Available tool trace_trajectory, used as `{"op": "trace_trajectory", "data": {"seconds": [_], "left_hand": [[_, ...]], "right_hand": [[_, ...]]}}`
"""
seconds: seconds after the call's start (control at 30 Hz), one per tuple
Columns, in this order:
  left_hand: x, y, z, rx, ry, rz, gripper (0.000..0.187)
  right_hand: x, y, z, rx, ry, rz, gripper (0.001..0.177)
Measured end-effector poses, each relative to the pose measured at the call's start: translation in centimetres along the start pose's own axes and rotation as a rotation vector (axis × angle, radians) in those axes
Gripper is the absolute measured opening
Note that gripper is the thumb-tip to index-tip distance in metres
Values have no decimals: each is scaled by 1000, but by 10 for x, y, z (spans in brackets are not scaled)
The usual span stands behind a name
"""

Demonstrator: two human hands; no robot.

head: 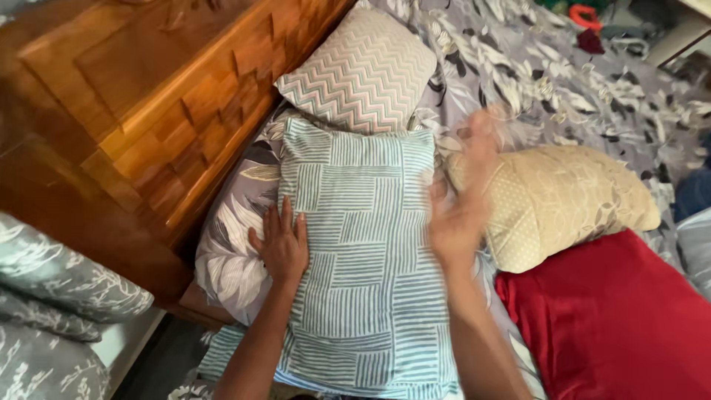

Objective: The person fluffs and arranges multiple cushions on a bed. They repeatedly pat and adjust a blue and white striped cushion, then handle a beige cushion and a red cushion, placing them in a neat arrangement.

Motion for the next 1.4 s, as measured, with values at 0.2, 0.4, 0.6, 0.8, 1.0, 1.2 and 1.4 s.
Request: {"op": "trace_trajectory", "data": {"seconds": [0.2, 0.4, 0.6, 0.8, 1.0, 1.2, 1.4], "left_hand": [[-3, -8, 4, -55, 33, 9, 55], [8, -13, 6, -70, 12, 0, 53], [0, -15, 11, -97, 78, 4, 50], [1, 3, 13, -49, 113, 27, 51], [2, -5, 8, -38, 119, 31, 52], [5, 8, 8, 5, 104, 61, 49], [8, -8, 5, -37, 115, 33, 49]], "right_hand": [[-90, -29, -6, -389, -82, 120, 52], [-275, 142, -188, 542, 619, -101, 67], [-275, 127, -192, 675, 627, -259, 74], [-163, -15, -110, -108, -115, -87, 66], [-174, 82, -197, 275, 308, -19, 77], [-232, 174, -271, 852, 562, -178, 92], [-120, 84, -269, 725, 134, -346, 87]]}}
Point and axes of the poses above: each hand's wrist, its own y-axis away from the middle knuckle, its own z-axis out of the back of the hand, x = y × z, the point moved 8 cm from there along -y, towards the middle knuckle, and after that the axes turned 14 degrees about -x, right-handed, at the moved point
